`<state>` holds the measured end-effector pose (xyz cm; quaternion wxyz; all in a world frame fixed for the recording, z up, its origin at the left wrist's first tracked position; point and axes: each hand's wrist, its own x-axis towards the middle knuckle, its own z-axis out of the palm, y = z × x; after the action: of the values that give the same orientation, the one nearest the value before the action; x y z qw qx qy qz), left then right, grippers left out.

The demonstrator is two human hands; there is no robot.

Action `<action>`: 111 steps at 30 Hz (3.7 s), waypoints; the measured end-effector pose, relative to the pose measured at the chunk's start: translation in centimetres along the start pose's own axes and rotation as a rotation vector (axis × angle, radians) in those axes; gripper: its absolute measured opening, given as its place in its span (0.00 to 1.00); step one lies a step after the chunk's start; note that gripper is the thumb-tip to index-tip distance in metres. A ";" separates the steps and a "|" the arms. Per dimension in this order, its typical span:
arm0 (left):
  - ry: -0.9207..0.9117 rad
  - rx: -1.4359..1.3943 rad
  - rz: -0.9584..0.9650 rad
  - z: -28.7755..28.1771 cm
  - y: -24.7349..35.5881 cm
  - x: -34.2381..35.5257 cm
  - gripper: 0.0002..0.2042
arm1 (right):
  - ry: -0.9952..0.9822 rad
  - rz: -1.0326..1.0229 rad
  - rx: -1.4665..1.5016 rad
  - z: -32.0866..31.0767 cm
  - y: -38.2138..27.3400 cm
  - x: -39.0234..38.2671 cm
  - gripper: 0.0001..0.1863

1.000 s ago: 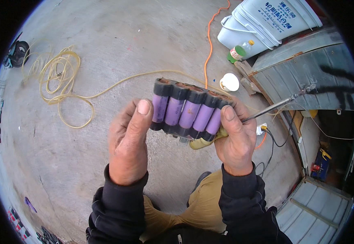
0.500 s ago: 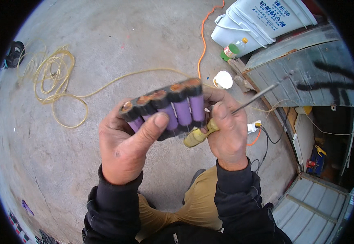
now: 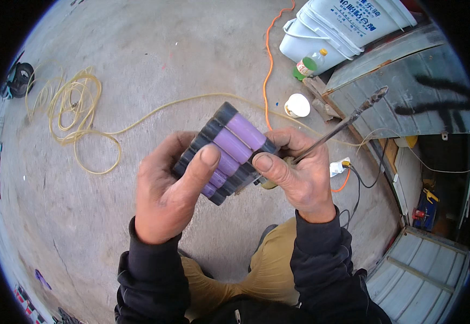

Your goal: The person sits on the ground and uses a screwdriver to pry and adjust a battery pack with purple cylindrical cells and a blue circuit board. They repeatedly open and close the pack, then place it on a metal surface and walk into a cluttered workshop.

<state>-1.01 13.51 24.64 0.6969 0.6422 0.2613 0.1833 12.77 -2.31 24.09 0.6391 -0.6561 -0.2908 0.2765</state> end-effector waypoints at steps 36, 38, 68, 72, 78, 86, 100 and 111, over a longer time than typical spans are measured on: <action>-0.046 0.025 -0.181 -2.3 -6.0 4.8 0.29 | -0.218 -0.174 -0.540 5.8 2.0 -0.7 0.20; -0.058 0.002 -0.183 -2.8 -5.9 4.8 0.29 | -0.211 -0.233 -0.510 6.7 2.3 -1.0 0.20; 0.143 -0.104 0.025 -4.1 -4.4 4.7 0.27 | -0.067 -0.487 -0.559 8.2 2.4 -2.2 0.10; 0.197 0.099 0.152 -3.9 -3.8 4.2 0.29 | -0.052 -0.392 -0.526 7.6 1.8 -2.0 0.10; 0.169 0.192 0.282 -2.3 -3.1 2.7 0.29 | -0.008 -0.531 -0.708 7.2 1.8 -1.4 0.15; 0.193 0.231 0.296 -1.8 -2.9 1.8 0.30 | -0.103 -0.444 -0.760 7.4 2.2 -1.6 0.15; 0.239 0.200 0.368 -1.7 -1.8 1.4 0.29 | -0.065 -0.607 -0.732 7.6 1.5 -1.5 0.13; 0.197 0.166 0.277 -1.6 -2.7 1.7 0.28 | -0.060 -0.612 -0.740 7.4 2.4 -2.0 0.13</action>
<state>-0.80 15.53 21.71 0.5807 0.7063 0.2517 0.3173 6.08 1.20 21.49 0.4062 -0.7154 -0.5679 -0.0274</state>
